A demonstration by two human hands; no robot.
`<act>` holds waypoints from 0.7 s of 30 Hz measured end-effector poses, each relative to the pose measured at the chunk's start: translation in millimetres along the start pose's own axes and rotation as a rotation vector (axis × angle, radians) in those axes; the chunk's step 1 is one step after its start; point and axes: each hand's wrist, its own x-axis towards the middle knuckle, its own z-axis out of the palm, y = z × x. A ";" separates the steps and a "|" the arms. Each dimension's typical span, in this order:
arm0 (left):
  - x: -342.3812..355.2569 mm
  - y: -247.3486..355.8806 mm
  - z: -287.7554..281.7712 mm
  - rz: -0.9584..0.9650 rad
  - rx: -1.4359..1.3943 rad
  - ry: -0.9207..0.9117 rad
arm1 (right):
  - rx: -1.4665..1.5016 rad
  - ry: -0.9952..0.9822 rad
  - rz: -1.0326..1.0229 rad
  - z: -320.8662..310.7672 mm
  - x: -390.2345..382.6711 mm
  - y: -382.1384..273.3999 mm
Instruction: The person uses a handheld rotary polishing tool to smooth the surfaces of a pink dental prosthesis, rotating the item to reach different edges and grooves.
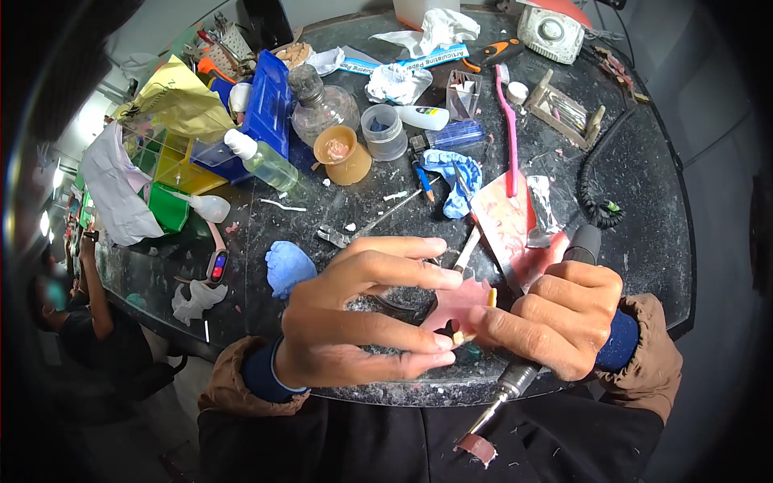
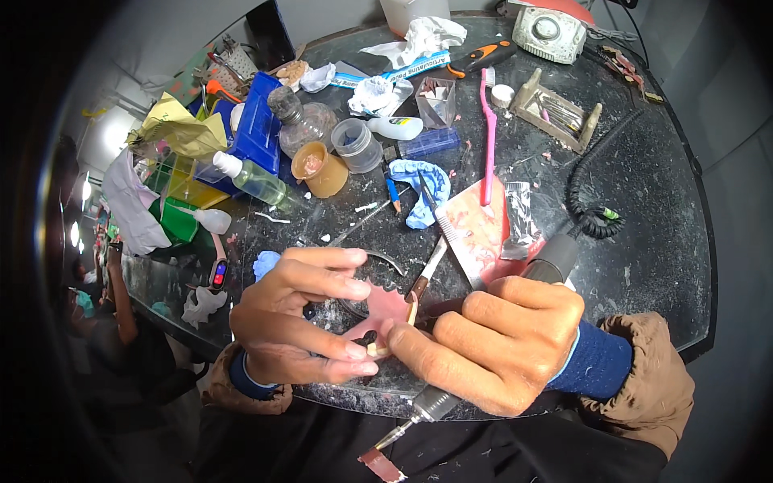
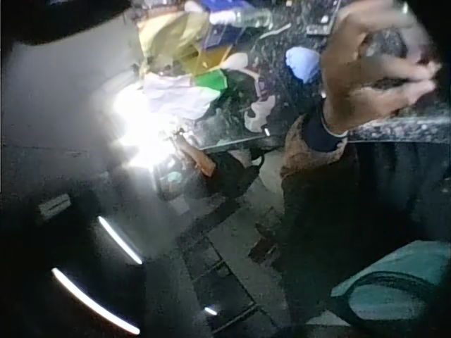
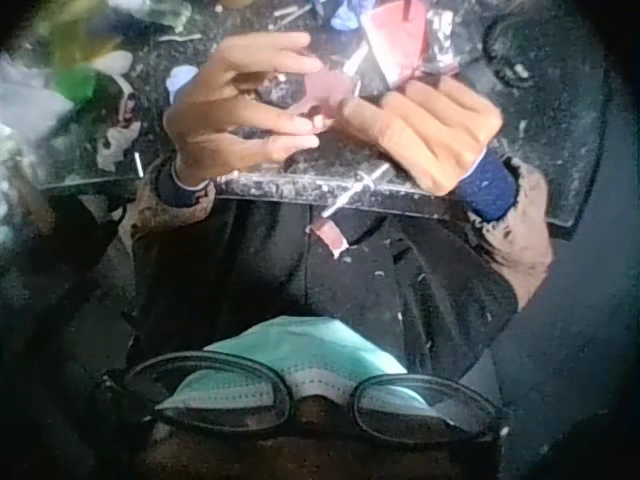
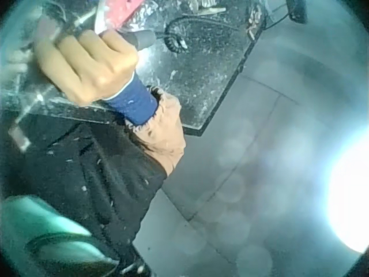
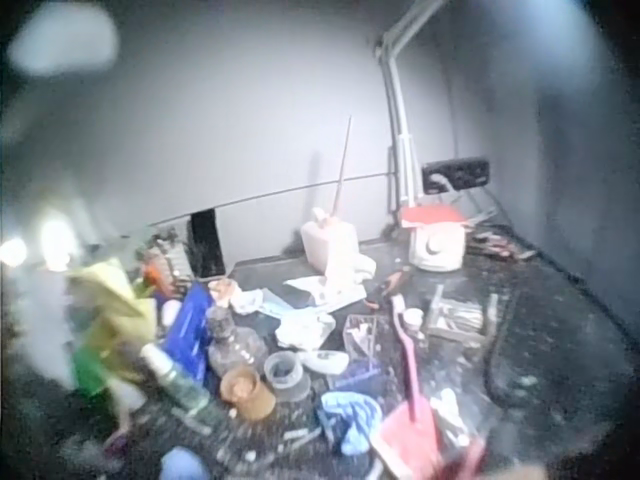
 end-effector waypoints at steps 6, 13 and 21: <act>-7.2 -3.2 3.9 0.078 0.158 0.103 | -0.090 -0.032 -0.069 -1.0 0.3 1.6; -7.3 0.4 12.7 -0.055 0.032 0.129 | -0.091 0.077 -0.104 4.0 -4.0 1.3; -16.1 -4.4 20.8 -0.115 -0.183 0.175 | -0.043 0.114 -0.086 5.0 -4.4 -1.9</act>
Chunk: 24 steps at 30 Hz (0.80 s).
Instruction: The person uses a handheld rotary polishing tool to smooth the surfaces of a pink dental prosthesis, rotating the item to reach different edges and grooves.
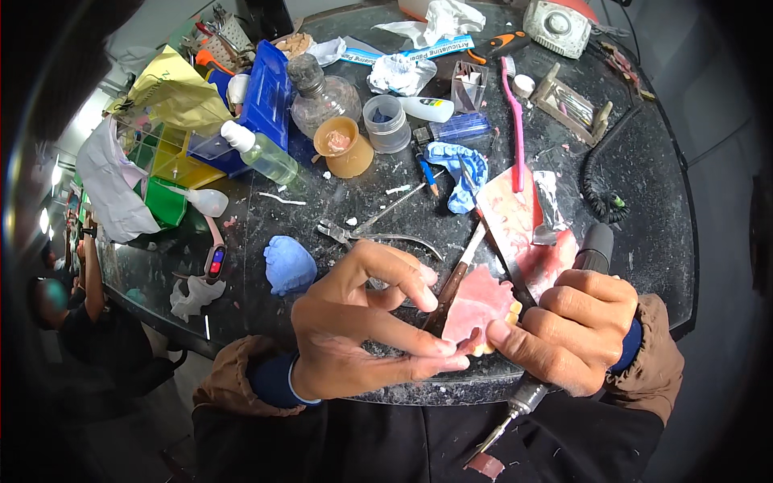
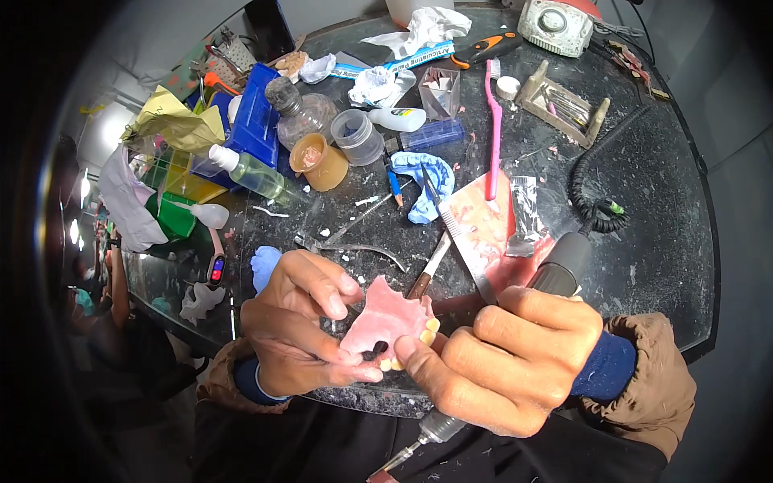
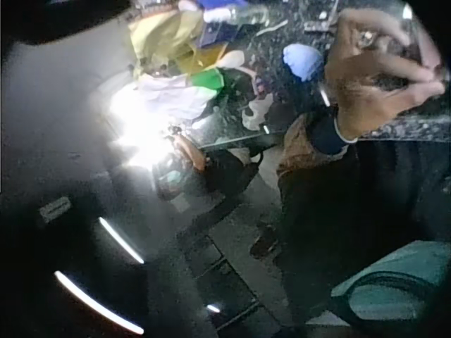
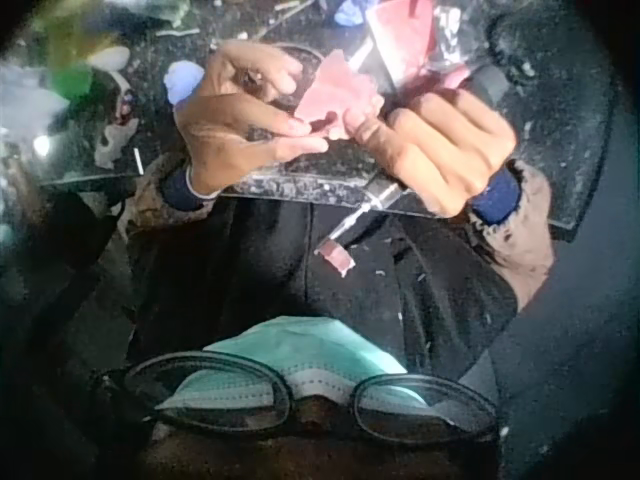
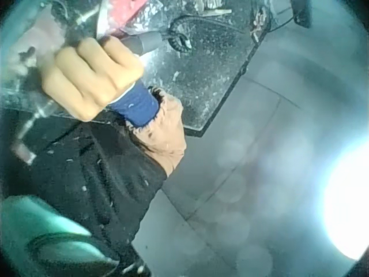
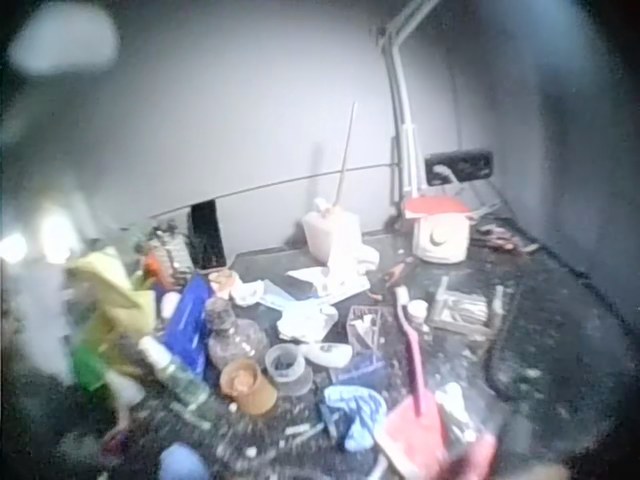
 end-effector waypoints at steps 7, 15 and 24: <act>-0.9 -1.4 2.3 0.051 -0.023 -0.011 | 0.072 -0.191 0.037 -11.2 1.3 -5.4; -1.8 -1.9 -11.8 0.359 0.150 -0.133 | -0.009 -0.129 0.086 1.5 1.8 7.4; -3.1 7.5 6.4 0.340 0.201 -0.015 | -0.006 -0.198 0.069 5.8 -2.1 15.3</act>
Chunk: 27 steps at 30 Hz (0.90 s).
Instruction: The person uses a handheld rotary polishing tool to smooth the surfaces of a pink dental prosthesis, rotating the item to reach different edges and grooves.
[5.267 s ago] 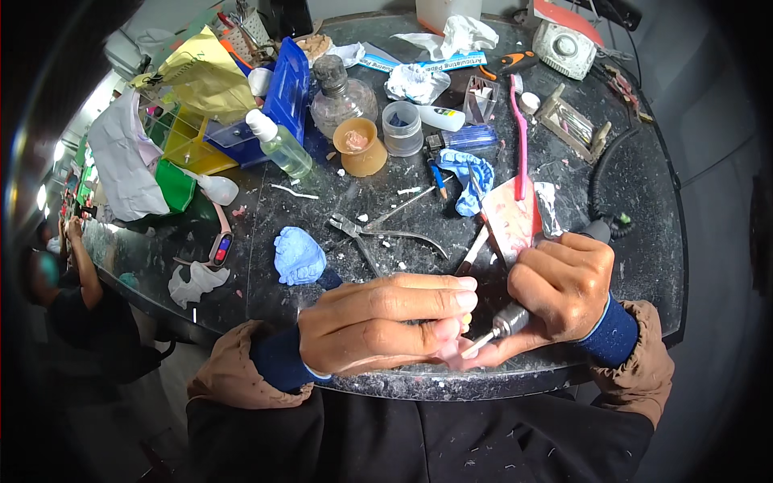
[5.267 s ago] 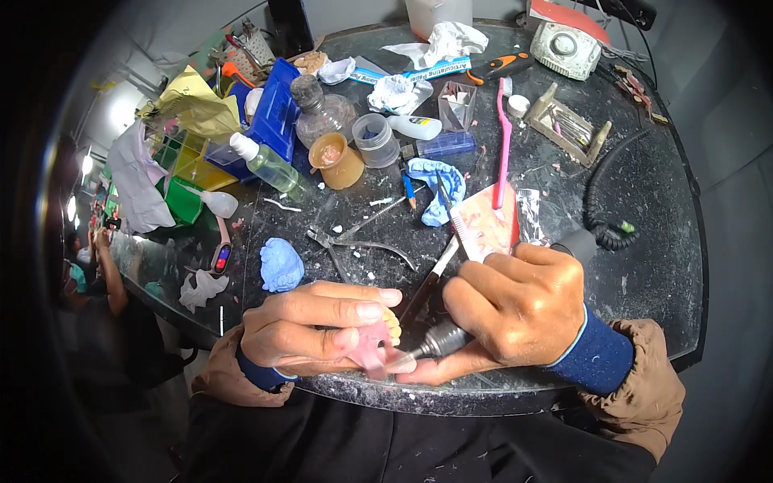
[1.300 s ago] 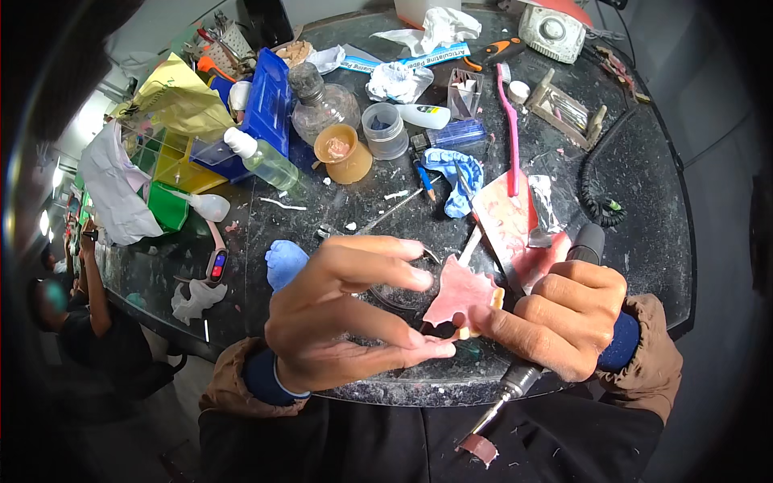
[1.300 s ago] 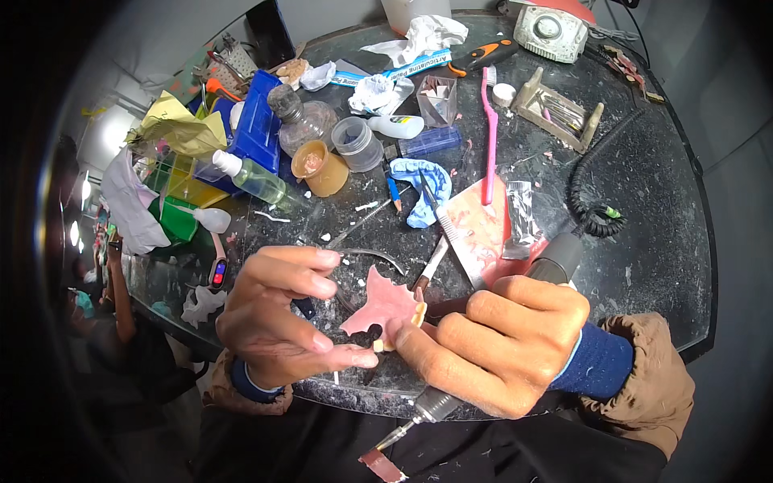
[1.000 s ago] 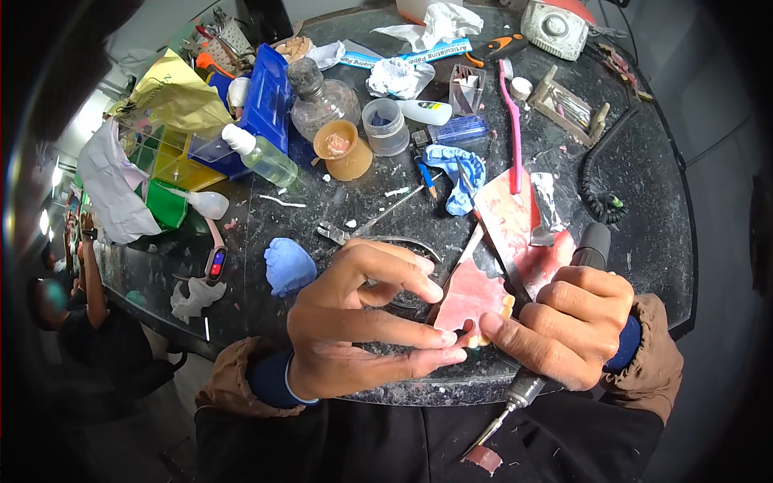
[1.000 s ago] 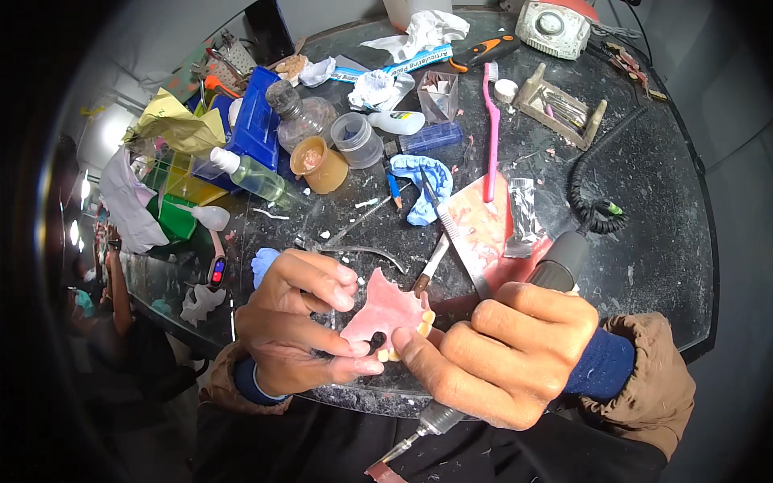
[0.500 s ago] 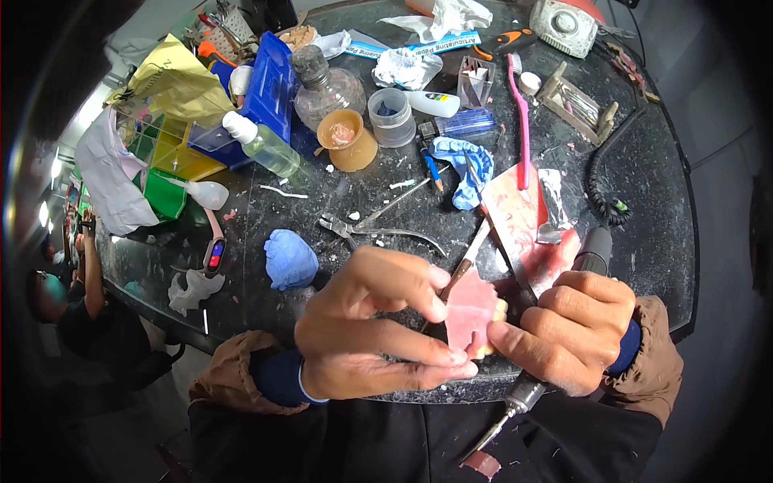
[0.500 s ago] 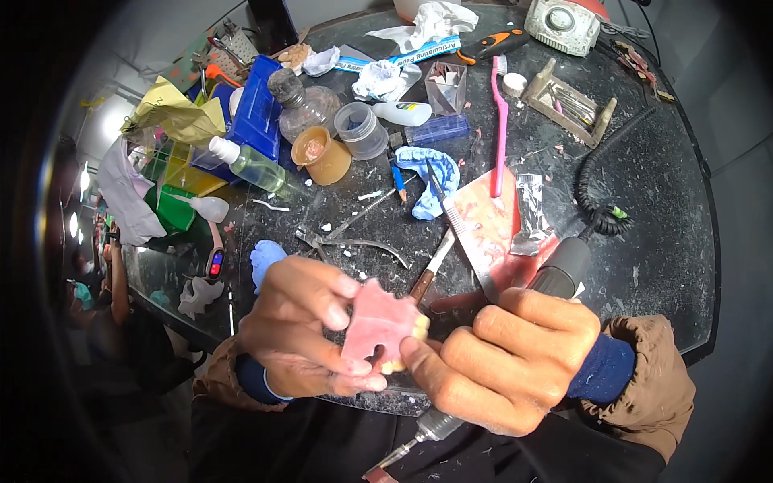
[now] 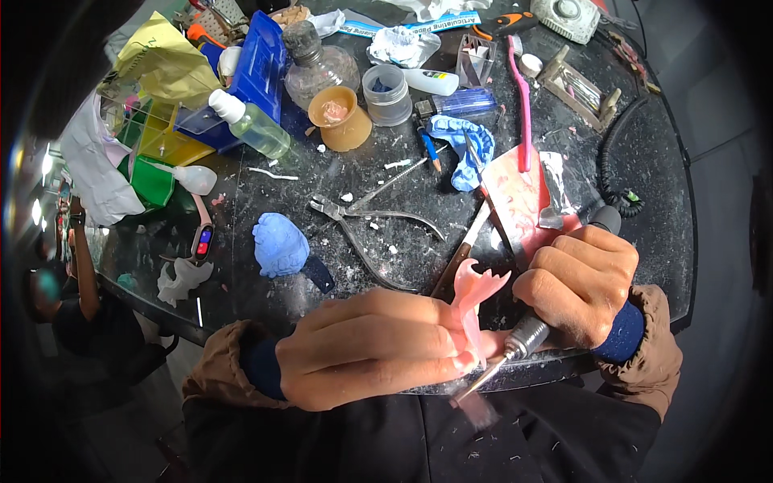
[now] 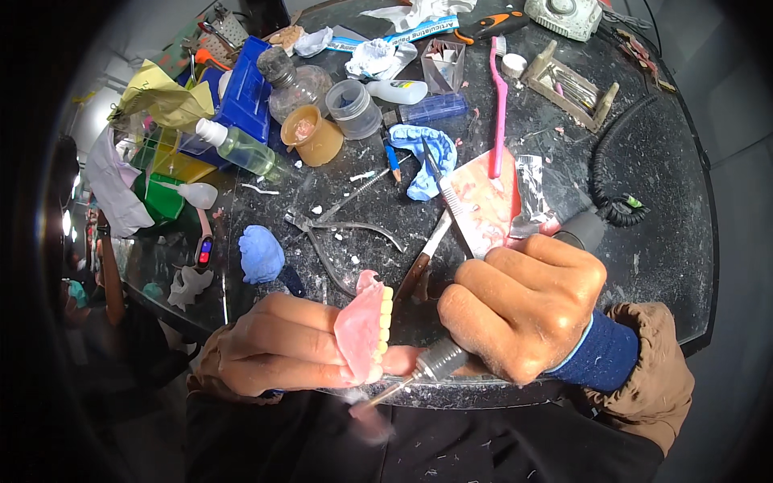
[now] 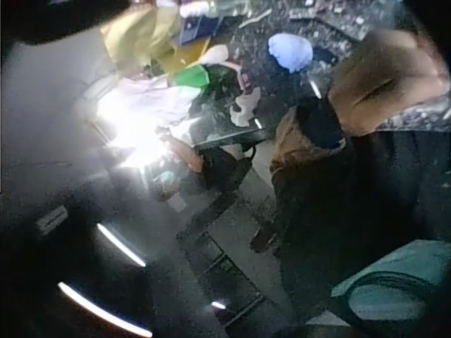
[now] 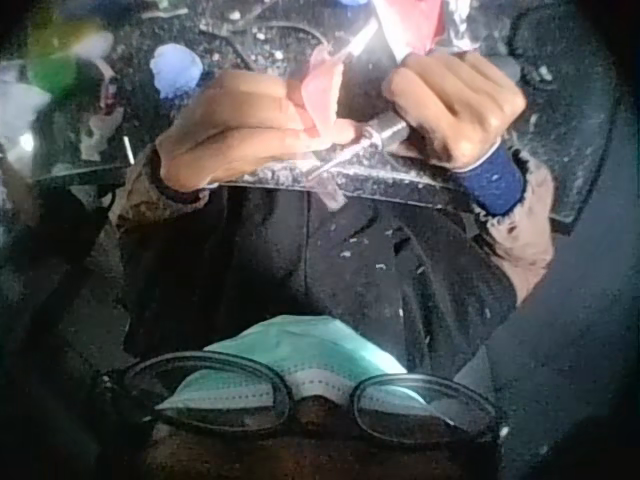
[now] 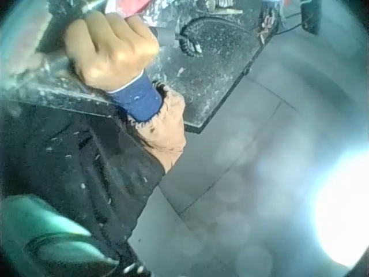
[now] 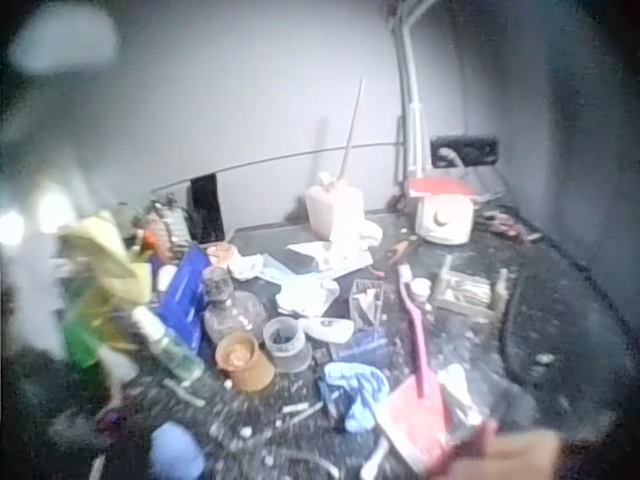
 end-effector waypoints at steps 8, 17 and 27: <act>5.5 -2.3 4.9 0.017 -0.002 0.028 | 0.046 -0.047 0.073 -5.5 2.1 -0.5; -6.2 -14.1 59.3 0.065 0.230 0.599 | 0.060 -0.048 0.059 -2.9 1.6 0.5; -39.4 -10.2 87.2 -0.115 0.388 0.762 | 0.068 -0.018 0.033 -1.9 3.2 -0.4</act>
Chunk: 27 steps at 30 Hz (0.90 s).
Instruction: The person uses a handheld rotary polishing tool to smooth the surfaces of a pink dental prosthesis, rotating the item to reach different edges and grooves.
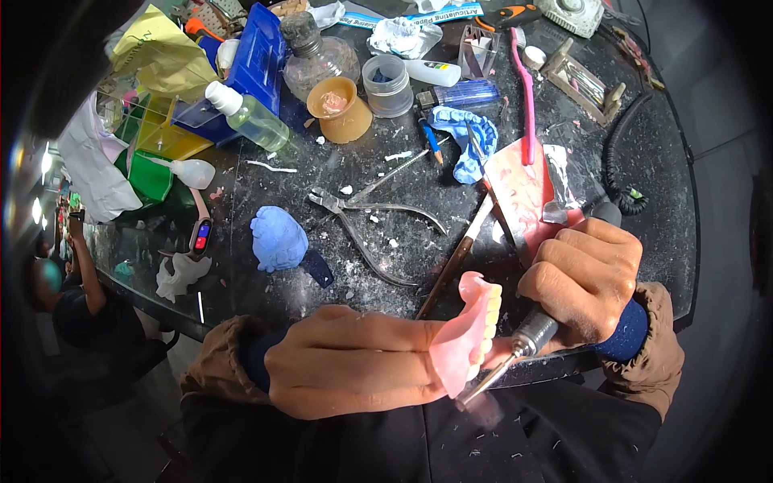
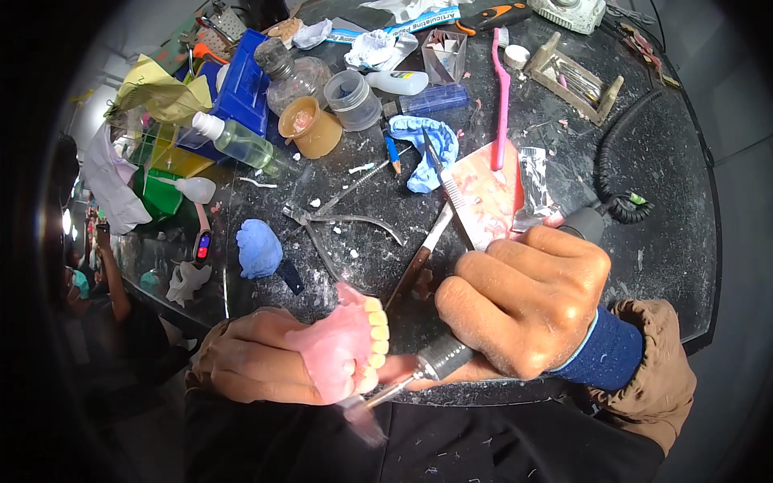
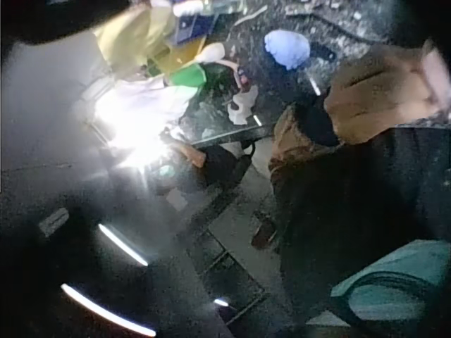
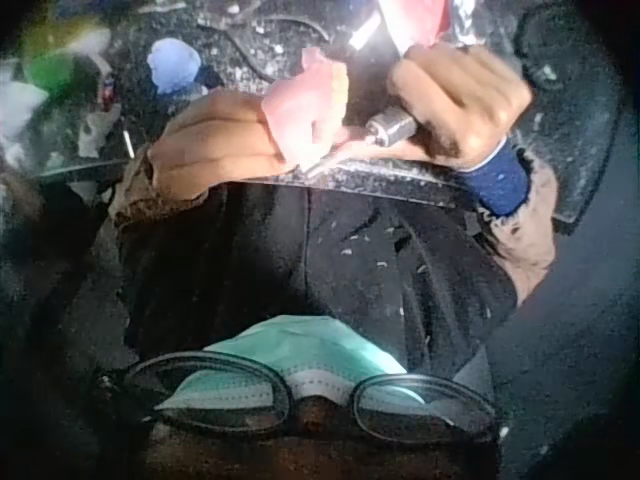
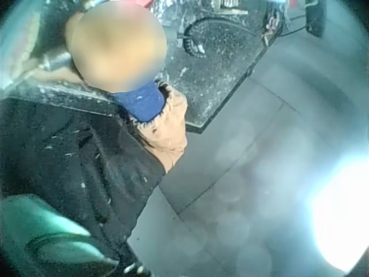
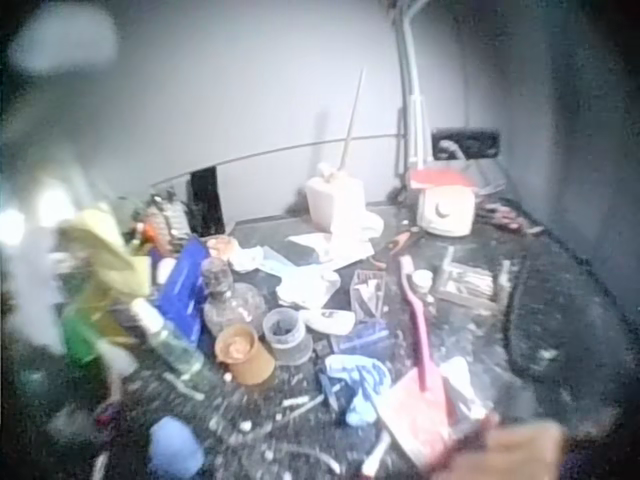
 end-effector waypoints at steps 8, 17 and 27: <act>36.0 -5.9 -17.4 0.153 -0.180 -0.290 | -0.004 0.000 0.020 -2.0 3.1 -5.0; 60.6 -8.6 -28.3 0.181 -0.291 -0.538 | -0.020 0.012 0.043 1.6 1.8 -6.4; 88.5 -18.6 -37.6 0.222 -0.393 -0.848 | -0.050 0.149 -0.002 3.3 2.5 -5.5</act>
